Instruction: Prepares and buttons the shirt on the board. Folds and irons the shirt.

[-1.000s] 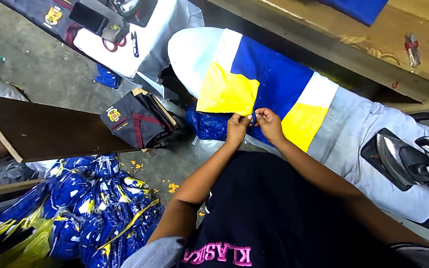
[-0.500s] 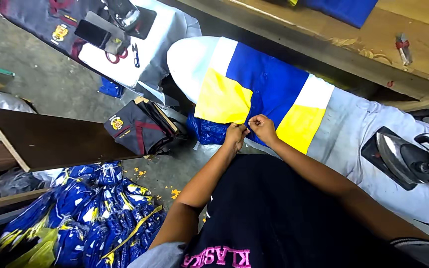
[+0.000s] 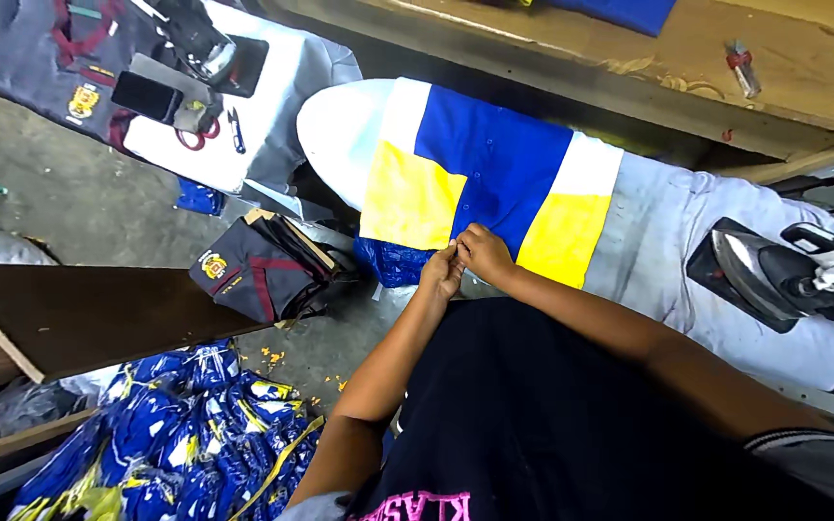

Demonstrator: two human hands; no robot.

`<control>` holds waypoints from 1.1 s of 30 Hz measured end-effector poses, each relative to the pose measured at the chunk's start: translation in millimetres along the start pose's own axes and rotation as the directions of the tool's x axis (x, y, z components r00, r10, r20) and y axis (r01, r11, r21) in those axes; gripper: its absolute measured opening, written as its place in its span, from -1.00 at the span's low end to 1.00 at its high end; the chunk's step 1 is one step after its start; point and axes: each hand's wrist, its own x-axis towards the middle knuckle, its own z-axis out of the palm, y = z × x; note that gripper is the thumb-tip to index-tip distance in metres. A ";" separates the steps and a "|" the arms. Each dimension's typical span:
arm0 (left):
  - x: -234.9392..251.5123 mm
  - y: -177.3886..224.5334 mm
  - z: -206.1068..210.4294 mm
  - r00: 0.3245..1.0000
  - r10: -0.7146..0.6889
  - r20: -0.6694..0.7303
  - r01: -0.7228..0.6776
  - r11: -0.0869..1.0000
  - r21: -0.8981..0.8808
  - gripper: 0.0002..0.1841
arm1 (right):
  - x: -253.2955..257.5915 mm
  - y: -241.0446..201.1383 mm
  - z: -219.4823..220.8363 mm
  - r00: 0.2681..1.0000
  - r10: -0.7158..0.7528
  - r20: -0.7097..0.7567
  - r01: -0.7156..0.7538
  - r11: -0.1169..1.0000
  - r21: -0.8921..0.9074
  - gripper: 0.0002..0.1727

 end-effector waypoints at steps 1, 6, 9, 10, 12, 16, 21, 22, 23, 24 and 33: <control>0.8 1.1 0.9 1.000 -0.010 -0.008 0.010 1.000 0.004 -0.84 | -0.5 1.0 1.4 0.999 -0.027 -0.030 0.027 1.000 -0.014 -0.82; 0.1 7.6 3.4 1.000 0.009 -0.002 -0.009 0.998 0.064 -0.93 | -2.7 3.5 0.2 0.989 -0.046 -0.141 0.059 0.994 0.091 -0.85; -6.1 10.4 4.7 0.999 0.038 -0.007 -0.037 0.993 0.113 -0.93 | -5.9 4.6 -7.7 0.989 0.088 -0.116 -0.041 0.933 0.357 -0.83; -8.0 10.4 5.1 0.999 0.050 -0.002 -0.050 0.991 0.124 -0.94 | -6.8 6.0 -8.7 0.985 0.135 -0.110 -0.075 0.898 0.434 -0.83; -8.4 9.3 5.0 0.997 0.073 0.028 -0.076 0.989 0.128 -0.93 | -7.8 10.0 -8.3 0.972 0.210 -0.104 -0.120 0.826 0.551 -0.84; -9.5 7.2 9.9 0.995 0.077 0.067 -0.081 0.994 0.070 -0.92 | 0.0 16.6 -17.8 0.932 0.353 0.079 -0.295 0.616 0.730 -0.88; -6.2 2.3 9.3 0.989 0.117 0.093 -0.127 0.985 0.113 -0.86 | 2.9 9.5 -32.9 0.733 0.514 0.446 -0.595 0.167 0.786 -0.87; -5.7 1.9 9.3 0.987 0.131 0.093 -0.143 0.980 0.137 -0.87 | 3.1 7.1 -35.5 0.686 0.533 0.496 -0.642 0.124 0.756 -0.86; -5.0 1.5 8.8 0.985 0.146 0.093 -0.160 0.974 0.163 -0.88 | 3.3 5.6 -36.6 0.654 0.542 0.528 -0.673 0.097 0.733 -0.84; -4.5 1.1 7.8 0.983 0.159 0.095 -0.175 0.967 0.186 -0.89 | 3.7 4.5 -37.1 0.638 0.543 0.546 -0.688 0.083 0.721 -0.83; -14.6 -4.4 16.7 0.951 0.196 0.241 -0.250 0.943 0.219 -0.94 | 1.9 12.0 -25.6 0.539 0.578 0.613 -0.568 -0.288 0.771 -0.79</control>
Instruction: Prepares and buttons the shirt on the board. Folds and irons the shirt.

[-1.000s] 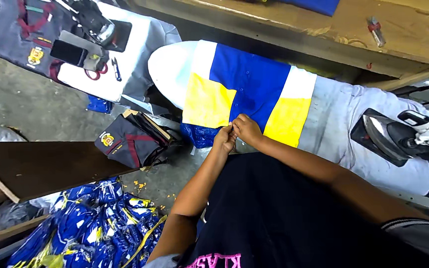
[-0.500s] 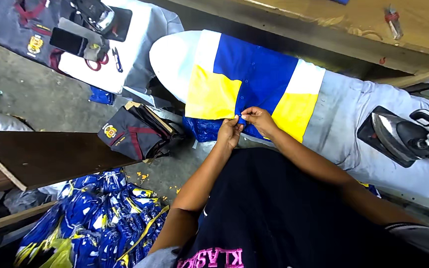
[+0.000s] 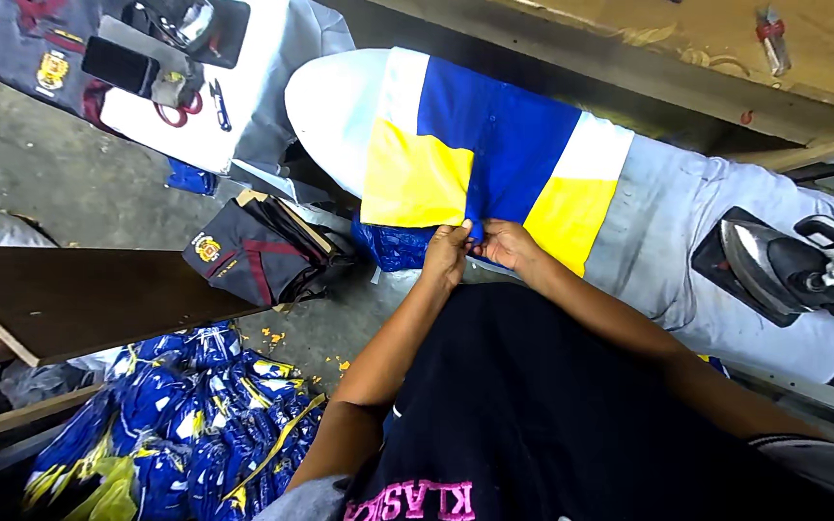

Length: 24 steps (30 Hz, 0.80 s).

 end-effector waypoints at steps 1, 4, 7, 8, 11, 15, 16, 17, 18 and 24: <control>-5.1 -0.7 5.7 0.996 0.056 0.067 -0.059 0.997 0.047 -0.94 | 4.1 5.0 -5.5 0.999 0.051 -0.016 -0.050 0.997 0.063 -0.74; -7.6 4.3 9.8 0.978 0.169 0.119 -0.188 0.967 0.170 -0.95 | -4.7 4.7 -5.8 0.999 -0.046 -0.029 0.042 0.992 -0.122 -0.76; 0.9 3.7 -7.2 0.984 0.179 -0.008 -0.175 0.969 0.175 -0.95 | -22.7 -10.8 -3.3 0.884 -0.465 0.046 0.420 0.748 -0.514 -0.76; 1.5 2.5 -11.4 0.986 0.168 -0.022 -0.162 0.973 0.162 -0.94 | -25.7 -13.7 -4.3 0.810 -0.577 0.102 0.518 0.625 -0.584 -0.75; -3.4 -1.1 -14.7 0.989 0.140 0.048 -0.146 0.973 0.178 -0.89 | -29.7 -12.6 -3.5 0.700 -0.657 0.280 0.651 0.424 -0.630 -0.78; -3.1 -1.5 -10.8 0.979 0.169 0.112 -0.188 0.964 0.191 -0.85 | -26.9 -12.3 -0.8 0.807 -0.544 0.230 0.561 0.586 -0.584 -0.87; -0.5 -2.1 -10.7 0.973 0.200 0.118 -0.219 0.960 0.176 -0.86 | -26.8 -13.2 0.2 0.833 -0.514 0.207 0.534 0.646 -0.546 -0.89; 1.2 -2.3 -10.3 0.966 0.222 0.130 -0.243 0.954 0.175 -0.86 | -27.5 -14.1 1.4 0.859 -0.479 0.180 0.499 0.709 -0.499 -0.92; 2.6 -2.9 -9.3 0.961 0.238 0.141 -0.261 0.948 0.180 -0.86 | -28.7 -15.8 2.8 0.888 -0.437 0.147 0.454 0.774 -0.441 -0.95; 9.8 -7.8 -3.7 0.933 0.322 0.161 -0.356 0.892 0.277 -0.92 | -32.0 -26.1 13.8 0.976 -0.216 0.003 0.210 0.942 -0.260 -0.96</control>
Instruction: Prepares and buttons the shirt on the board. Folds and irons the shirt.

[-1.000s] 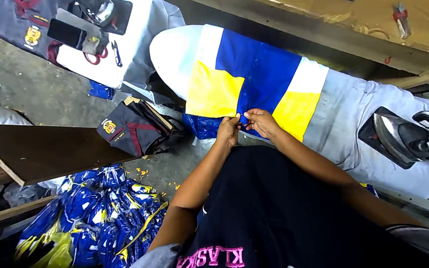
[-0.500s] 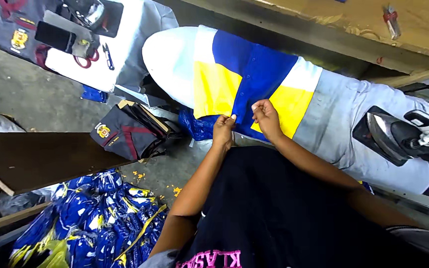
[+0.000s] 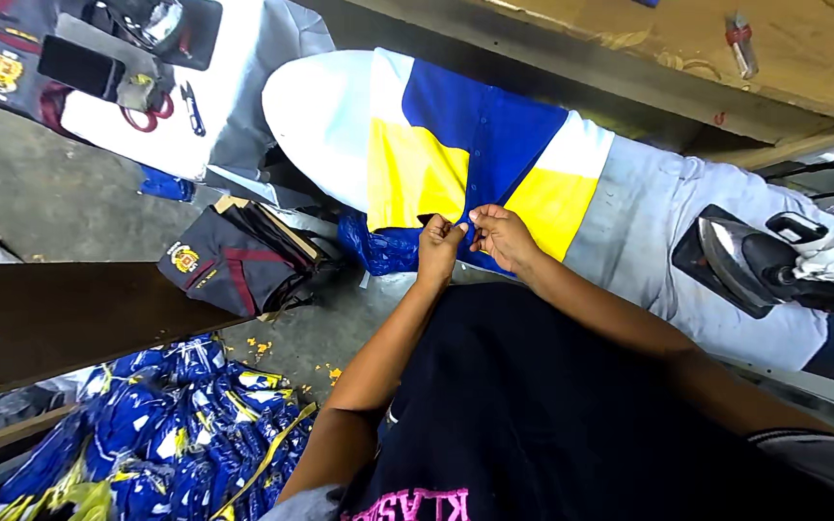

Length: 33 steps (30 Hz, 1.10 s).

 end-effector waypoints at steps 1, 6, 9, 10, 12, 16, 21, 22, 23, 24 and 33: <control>1.4 -2.7 0.8 1.000 0.026 -0.009 -0.026 0.999 0.037 -0.94 | -0.1 0.8 1.8 0.999 -0.036 -0.011 0.035 0.998 -0.042 -0.97; -1.1 -4.6 7.6 0.996 0.044 -0.071 -0.045 0.999 -0.002 -0.76 | 3.7 6.9 1.5 0.974 -0.221 0.040 0.224 0.940 -0.259 -0.88; -2.9 2.9 2.1 0.994 -0.106 -0.041 0.092 0.961 -0.263 -0.79 | 3.3 16.6 -11.7 0.887 -0.430 0.166 0.459 0.788 -0.410 -0.77; -3.3 6.8 -0.7 0.986 -0.164 -0.022 0.145 0.919 -0.367 -0.79 | 4.5 23.6 -18.7 0.818 -0.519 0.247 0.565 0.648 -0.512 -0.69; -3.7 16.7 -4.0 0.961 -0.274 0.030 0.248 0.814 -0.526 -0.83 | 5.9 34.1 -33.2 0.731 -0.570 0.376 0.620 0.324 -0.714 -0.46; -3.6 35.5 -0.1 0.934 -0.315 0.170 0.338 0.621 -0.707 -0.84 | 6.3 47.8 -65.1 0.841 -0.443 0.309 0.388 0.098 -0.917 -0.29; 8.1 41.1 3.2 0.936 -0.238 0.259 0.352 0.604 -0.715 -0.79 | -15.4 47.6 -109.6 0.850 -0.481 0.216 0.265 0.037 -0.963 -0.62; 10.6 41.6 2.9 0.929 -0.272 0.251 0.369 0.623 -0.690 -0.73 | -25.0 44.8 -116.5 0.809 -0.533 0.248 0.300 0.010 -0.954 -0.69; 13.1 42.3 2.2 0.917 -0.330 0.224 0.393 0.655 -0.645 -0.65 | -35.9 40.0 -121.9 0.760 -0.585 0.283 0.336 -0.020 -0.942 -0.72; 14.7 43.6 1.4 0.906 -0.390 0.166 0.410 0.705 -0.579 -0.61 | -47.9 32.8 -124.8 0.713 -0.630 0.308 0.365 -0.042 -0.930 -0.72; 27.0 -2.5 -48.5 0.965 -0.171 -0.198 0.150 0.982 -0.118 -0.36 | -74.4 45.0 -154.2 0.551 -0.740 0.386 0.389 -0.181 -0.903 -0.64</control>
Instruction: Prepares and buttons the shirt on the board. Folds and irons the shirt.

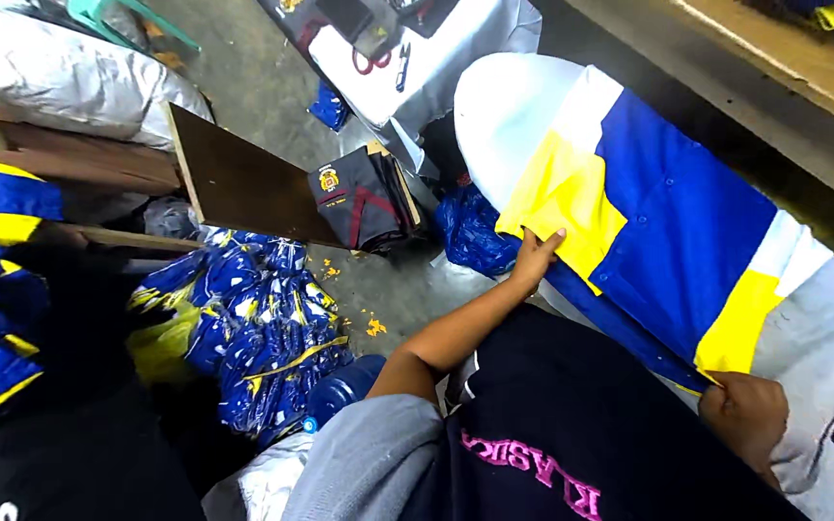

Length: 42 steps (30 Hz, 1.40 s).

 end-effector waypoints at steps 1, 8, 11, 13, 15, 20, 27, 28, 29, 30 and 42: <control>1.4 -1.8 -2.8 0.999 -0.027 -0.034 0.025 0.998 -0.051 -0.38 | -7.1 3.1 7.8 1.000 -0.002 0.024 0.002 1.000 0.002 -0.63; 0.3 -3.9 -26.6 0.776 0.628 -0.058 -0.535 0.704 0.467 -0.43 | -13.1 -11.6 34.2 0.965 0.257 0.052 -0.252 0.964 -0.088 -0.58; 11.9 -2.7 -45.0 0.853 0.460 -0.245 -0.338 0.847 0.410 -0.38 | 12.5 -44.5 9.0 0.865 0.481 0.142 -0.469 0.876 -0.110 -0.46; 17.8 -3.1 -59.2 0.892 0.263 -0.367 -0.148 0.939 0.312 -0.34 | 24.2 -60.6 -6.3 0.767 0.620 0.167 -0.620 0.782 -0.060 -0.36; 23.9 -7.1 -74.4 0.878 0.113 -0.464 -0.021 0.980 0.200 -0.29 | 21.4 -59.2 -6.9 0.742 0.652 0.157 -0.654 0.755 -0.044 -0.32; 39.5 -6.8 -98.7 0.845 0.125 -0.521 -0.005 0.974 0.226 -0.22 | 50.7 -85.9 -23.6 0.592 0.718 0.365 -0.733 0.668 -0.127 -0.40; 74.5 19.8 -100.6 0.962 0.109 -0.252 0.079 0.769 0.635 -0.38 | -15.2 -1.7 14.6 0.938 0.292 0.189 -0.264 0.951 -0.159 -0.57; 77.4 21.4 -98.3 0.969 0.080 -0.235 0.097 0.749 0.655 -0.38 | -17.1 3.9 15.6 0.913 0.326 0.244 -0.285 0.940 -0.190 -0.59; 78.2 23.7 -96.4 0.971 0.058 -0.231 0.112 0.743 0.660 -0.39 | -19.6 9.7 19.1 0.893 0.355 0.278 -0.306 0.930 -0.206 -0.60; 78.6 25.3 -96.7 0.972 0.043 -0.233 0.124 0.747 0.653 -0.40 | -22.0 14.0 23.3 0.881 0.377 0.287 -0.327 0.922 -0.207 -0.60; 68.5 25.0 -128.7 0.942 -0.110 -0.317 0.158 0.979 0.130 -0.64 | -45.6 21.5 27.4 0.863 0.440 0.248 -0.437 0.897 -0.068 -0.54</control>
